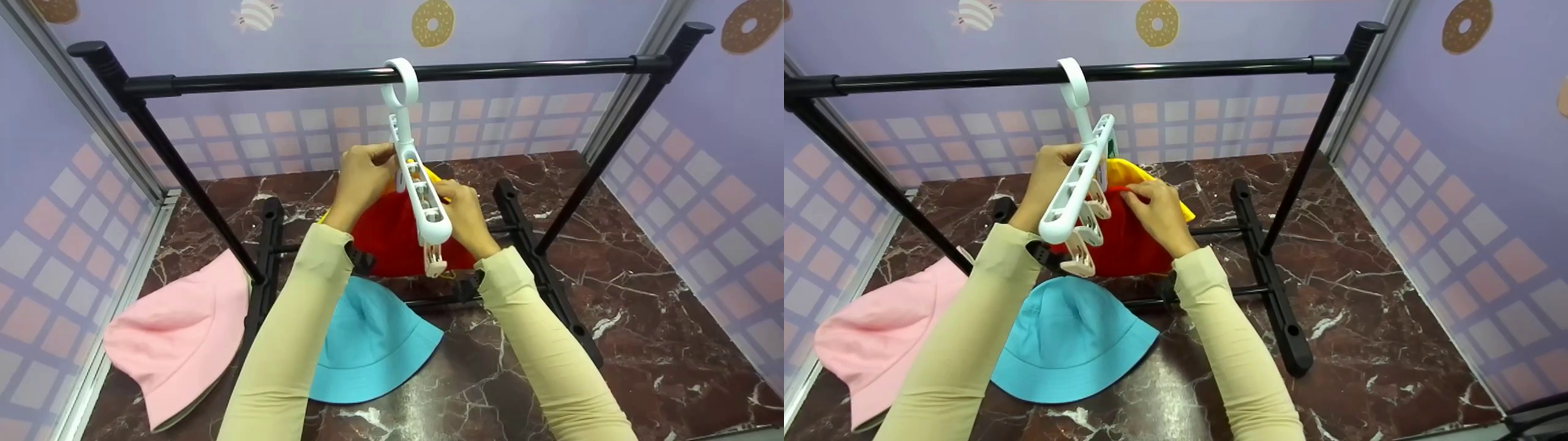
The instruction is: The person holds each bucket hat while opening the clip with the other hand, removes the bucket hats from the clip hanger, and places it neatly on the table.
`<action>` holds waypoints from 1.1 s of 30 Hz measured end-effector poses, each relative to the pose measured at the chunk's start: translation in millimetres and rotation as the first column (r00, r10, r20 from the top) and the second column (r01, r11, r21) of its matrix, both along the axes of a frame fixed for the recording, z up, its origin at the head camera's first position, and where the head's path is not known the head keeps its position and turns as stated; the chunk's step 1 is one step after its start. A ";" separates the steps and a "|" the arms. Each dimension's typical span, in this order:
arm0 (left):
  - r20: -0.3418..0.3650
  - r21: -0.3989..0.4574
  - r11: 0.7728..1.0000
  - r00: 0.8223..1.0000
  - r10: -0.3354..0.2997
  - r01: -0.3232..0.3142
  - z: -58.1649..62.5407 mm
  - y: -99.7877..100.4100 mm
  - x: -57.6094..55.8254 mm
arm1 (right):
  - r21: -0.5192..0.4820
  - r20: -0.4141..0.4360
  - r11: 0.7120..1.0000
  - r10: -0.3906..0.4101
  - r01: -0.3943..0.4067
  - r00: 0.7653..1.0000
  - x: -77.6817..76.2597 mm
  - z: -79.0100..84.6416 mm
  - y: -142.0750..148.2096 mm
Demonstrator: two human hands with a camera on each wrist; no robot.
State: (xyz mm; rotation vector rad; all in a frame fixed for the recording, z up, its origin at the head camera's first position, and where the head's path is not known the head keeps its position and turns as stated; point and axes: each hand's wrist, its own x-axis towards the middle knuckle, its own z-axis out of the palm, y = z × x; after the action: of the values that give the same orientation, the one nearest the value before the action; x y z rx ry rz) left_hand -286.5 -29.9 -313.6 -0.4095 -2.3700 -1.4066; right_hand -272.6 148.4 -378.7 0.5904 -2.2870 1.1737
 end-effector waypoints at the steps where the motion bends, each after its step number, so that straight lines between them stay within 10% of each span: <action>1: 0.000 0.004 1.000 1.000 0.001 -0.001 -0.7 0.0 -0.3 | 0.005 -0.008 1.000 0.003 -0.003 1.000 -0.3 -0.2 0.5; 10: 0.023 -0.005 1.000 1.000 -0.006 0.006 -2.3 -1.3 0.5 | -0.002 -0.142 0.999 0.053 -0.054 0.988 -2.6 -6.0 8.2; 33: 0.088 0.087 0.992 0.992 -0.094 0.086 -10.0 -1.7 -0.4 | -0.012 -0.086 0.999 0.051 -0.053 0.995 4.1 -5.2 22.2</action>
State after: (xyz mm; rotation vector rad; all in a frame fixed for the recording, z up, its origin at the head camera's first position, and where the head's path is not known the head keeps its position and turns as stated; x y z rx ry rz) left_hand -287.0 -31.5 -323.7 -0.4433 -2.3812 -1.5911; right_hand -268.5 170.6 -383.9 0.6853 -2.2018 1.1657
